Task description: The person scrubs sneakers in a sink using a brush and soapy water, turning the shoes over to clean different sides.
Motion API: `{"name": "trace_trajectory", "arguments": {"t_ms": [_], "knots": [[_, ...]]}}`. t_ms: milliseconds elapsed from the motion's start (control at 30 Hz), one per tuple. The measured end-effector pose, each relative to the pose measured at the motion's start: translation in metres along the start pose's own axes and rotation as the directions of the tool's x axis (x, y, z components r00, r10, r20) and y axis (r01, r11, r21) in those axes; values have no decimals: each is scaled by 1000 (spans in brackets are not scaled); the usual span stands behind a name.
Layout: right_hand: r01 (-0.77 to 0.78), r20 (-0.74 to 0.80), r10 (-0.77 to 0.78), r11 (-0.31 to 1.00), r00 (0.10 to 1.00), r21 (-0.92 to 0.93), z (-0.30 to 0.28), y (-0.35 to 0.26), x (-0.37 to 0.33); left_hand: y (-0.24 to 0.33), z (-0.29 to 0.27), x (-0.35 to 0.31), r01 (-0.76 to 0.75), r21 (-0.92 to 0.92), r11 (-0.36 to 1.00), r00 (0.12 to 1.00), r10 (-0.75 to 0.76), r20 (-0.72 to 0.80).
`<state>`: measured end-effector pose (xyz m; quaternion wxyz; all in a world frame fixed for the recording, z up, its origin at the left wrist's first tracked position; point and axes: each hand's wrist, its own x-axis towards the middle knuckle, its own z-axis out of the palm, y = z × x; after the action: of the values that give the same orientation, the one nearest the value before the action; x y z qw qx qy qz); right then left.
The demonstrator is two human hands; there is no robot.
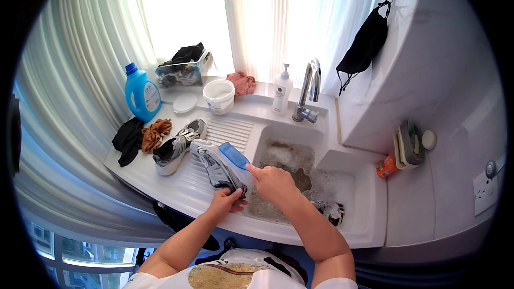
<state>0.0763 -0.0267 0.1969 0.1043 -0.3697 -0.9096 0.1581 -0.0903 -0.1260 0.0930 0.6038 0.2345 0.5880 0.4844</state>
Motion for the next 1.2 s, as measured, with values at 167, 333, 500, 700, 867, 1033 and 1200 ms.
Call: {"name": "trace_trajectory", "arguments": {"t_ms": [167, 333, 500, 700, 867, 1033, 1200], "knots": [[-43, 188, 72, 987, 980, -156, -47, -9, -25, -6, -10, 1, -11, -15, 1000, 1000, 12, 12], [-49, 125, 69, 987, 990, -154, -26, -21, -11, -3, -6, -1, -9, -4, 1000, 1000, 9, 11], [-42, -20, 42, 999, 999, -6, 18, -18, 13, 1, -3, 0, -2, 5, 1000, 1000, 2, 25], [-68, 241, 93, 992, 966, -111, -40, 12, -35, -11, -11, 3, -21, -49, 999, 999, 23, 32], [54, -87, -50, 998, 995, 42, 29, -4, 15, -4, -3, 2, -30, -24, 999, 999, 31, 31], [28, -135, -31, 999, 990, -21, 42, -23, 32, -6, -4, 5, -44, 10, 999, 999, 44, 23], [58, 59, -44, 963, 997, -264, 3, -26, -11, -14, -11, 7, -29, -11, 1000, 999, 29, 26]]}}
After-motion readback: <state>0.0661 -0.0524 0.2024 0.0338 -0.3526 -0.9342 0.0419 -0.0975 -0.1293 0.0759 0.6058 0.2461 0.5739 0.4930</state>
